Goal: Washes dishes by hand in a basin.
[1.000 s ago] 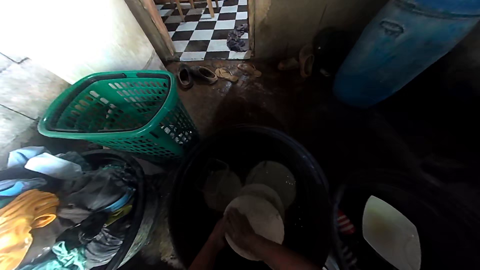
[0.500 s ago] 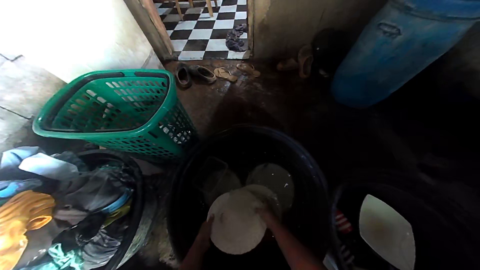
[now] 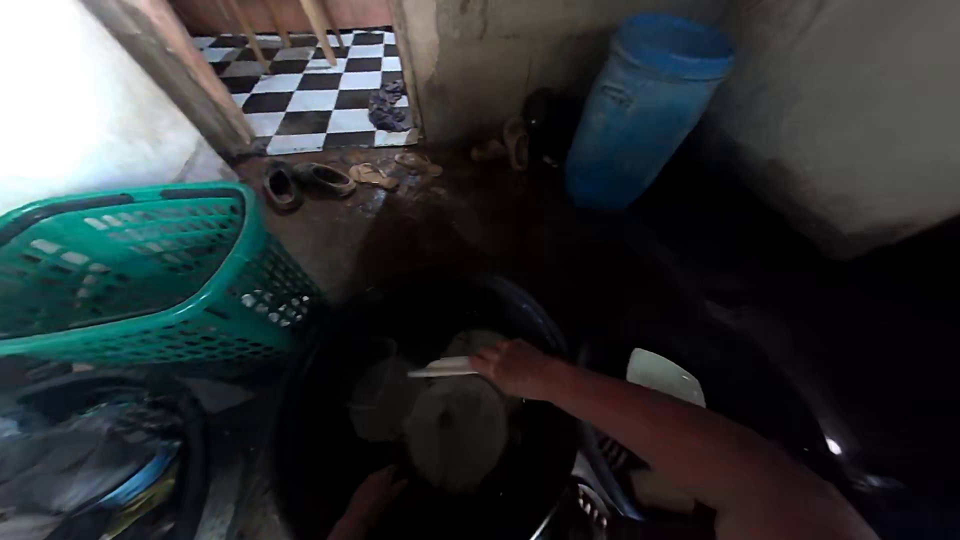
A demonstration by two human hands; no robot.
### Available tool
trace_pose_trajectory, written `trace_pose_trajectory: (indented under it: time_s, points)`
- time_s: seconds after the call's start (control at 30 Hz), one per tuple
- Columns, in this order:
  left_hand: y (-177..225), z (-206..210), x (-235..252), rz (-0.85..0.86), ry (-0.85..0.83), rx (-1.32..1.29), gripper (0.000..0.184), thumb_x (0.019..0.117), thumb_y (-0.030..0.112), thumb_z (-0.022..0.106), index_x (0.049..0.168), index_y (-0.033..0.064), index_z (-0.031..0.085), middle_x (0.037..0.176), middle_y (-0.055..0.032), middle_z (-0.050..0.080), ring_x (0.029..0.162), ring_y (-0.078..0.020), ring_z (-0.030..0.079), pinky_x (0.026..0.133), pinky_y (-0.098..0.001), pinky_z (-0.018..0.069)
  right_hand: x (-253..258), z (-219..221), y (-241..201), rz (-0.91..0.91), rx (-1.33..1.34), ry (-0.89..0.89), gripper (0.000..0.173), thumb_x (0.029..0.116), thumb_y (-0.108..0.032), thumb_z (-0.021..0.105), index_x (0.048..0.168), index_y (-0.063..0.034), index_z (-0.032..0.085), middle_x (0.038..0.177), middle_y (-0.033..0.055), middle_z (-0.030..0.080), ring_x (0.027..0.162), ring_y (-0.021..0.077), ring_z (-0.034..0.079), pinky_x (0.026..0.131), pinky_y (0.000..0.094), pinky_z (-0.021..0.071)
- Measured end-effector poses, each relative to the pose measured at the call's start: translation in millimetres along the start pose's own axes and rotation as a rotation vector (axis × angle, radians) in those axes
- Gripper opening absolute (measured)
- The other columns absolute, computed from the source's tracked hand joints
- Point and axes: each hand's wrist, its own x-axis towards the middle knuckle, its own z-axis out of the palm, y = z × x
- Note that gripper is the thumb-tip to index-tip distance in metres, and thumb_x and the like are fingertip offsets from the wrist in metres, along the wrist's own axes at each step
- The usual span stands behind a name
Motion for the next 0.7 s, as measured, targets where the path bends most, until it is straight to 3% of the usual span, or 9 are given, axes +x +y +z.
trace_pose_trajectory:
  time_s: [0.07,0.1,0.17,0.27,0.3,0.4,0.53,0.63,0.7]
  points:
    - [1,-1,-10,0.015,0.010,0.041,0.049,0.1074,0.035,0.052,0.146,0.0057,0.053,0.142,-0.0248,0.058,0.134,-0.0425,0.054,0.112,-0.0614,0.0404,-52,-2,23,-0.024,-0.140,0.248,0.036,0.1040,-0.002,0.049,0.138,-0.0038,0.061,0.133,0.0200,0.065,0.118,0.0425,0.064,0.095,0.0571,0.0532]
    - [0,0,-12,0.019,0.012,0.046,0.049,0.1071,0.036,0.052,0.145,0.0061,0.055,0.139,-0.0249,0.059,0.132,-0.0431,0.055,0.110,-0.0625,0.0416,-76,7,40,0.019,-0.188,0.479,0.033,0.0991,-0.002,0.055,0.128,-0.0057,0.069,0.124,0.0163,0.072,0.109,0.0382,0.071,0.087,0.0530,0.0587]
    - [-1,3,-16,0.017,0.015,0.054,0.046,0.1069,0.037,0.052,0.141,0.0068,0.059,0.135,-0.0242,0.062,0.129,-0.0430,0.058,0.108,-0.0636,0.0430,-125,22,63,0.319,-0.059,0.749,0.027,0.0991,-0.007,0.058,0.120,-0.0005,0.073,0.115,0.0182,0.075,0.104,0.0375,0.074,0.088,0.0525,0.0598]
    - [2,4,-27,0.024,0.009,0.046,0.045,0.1069,0.033,0.053,0.141,0.0039,0.058,0.136,-0.0270,0.061,0.129,-0.0456,0.056,0.108,-0.0649,0.0418,-192,50,82,0.896,0.396,0.990,0.043,0.1057,-0.017,0.055,0.133,0.0161,0.057,0.124,0.0347,0.065,0.118,0.0435,0.065,0.106,0.0528,0.0492]
    - [3,4,-30,0.022,0.004,0.040,0.047,0.1070,0.033,0.054,0.143,0.0033,0.056,0.136,-0.0282,0.060,0.129,-0.0466,0.056,0.108,-0.0651,0.0417,-209,64,89,1.034,0.552,1.120,0.046,0.1061,-0.017,0.055,0.138,0.0157,0.051,0.130,0.0346,0.062,0.123,0.0396,0.062,0.109,0.0488,0.0467]
    - [4,5,-33,0.009,0.006,0.041,0.047,0.1062,0.034,0.055,0.143,0.0045,0.057,0.135,-0.0280,0.061,0.128,-0.0464,0.057,0.107,-0.0643,0.0433,-248,118,111,1.387,0.808,1.449,0.044,0.1042,-0.015,0.059,0.139,0.0110,0.051,0.128,0.0307,0.061,0.115,0.0338,0.064,0.102,0.0473,0.0501]
    - [12,0,-41,-0.026,-0.009,0.056,0.046,0.1071,0.033,0.054,0.142,0.0044,0.057,0.138,-0.0269,0.059,0.131,-0.0442,0.056,0.110,-0.0615,0.0420,-269,195,126,1.754,1.021,1.467,0.056,0.1049,-0.025,0.058,0.146,0.0099,0.043,0.142,0.0341,0.051,0.128,0.0431,0.055,0.106,0.0556,0.0461]
    - [10,4,-34,-0.001,0.017,0.057,0.047,0.1076,0.034,0.053,0.147,0.0078,0.053,0.141,-0.0243,0.059,0.132,-0.0421,0.056,0.111,-0.0604,0.0418,-262,241,132,1.773,1.273,1.519,0.053,0.1044,-0.019,0.054,0.149,0.0060,0.037,0.140,0.0284,0.049,0.116,0.0355,0.057,0.094,0.0506,0.0528]
    - [20,3,-38,-0.047,0.000,0.049,0.049,0.1078,0.035,0.052,0.149,0.0089,0.051,0.143,-0.0236,0.057,0.134,-0.0417,0.054,0.112,-0.0600,0.0404,-256,254,129,1.741,1.363,1.468,0.046,0.1072,-0.018,0.048,0.147,0.0045,0.041,0.140,0.0248,0.050,0.117,0.0316,0.058,0.094,0.0467,0.0529]
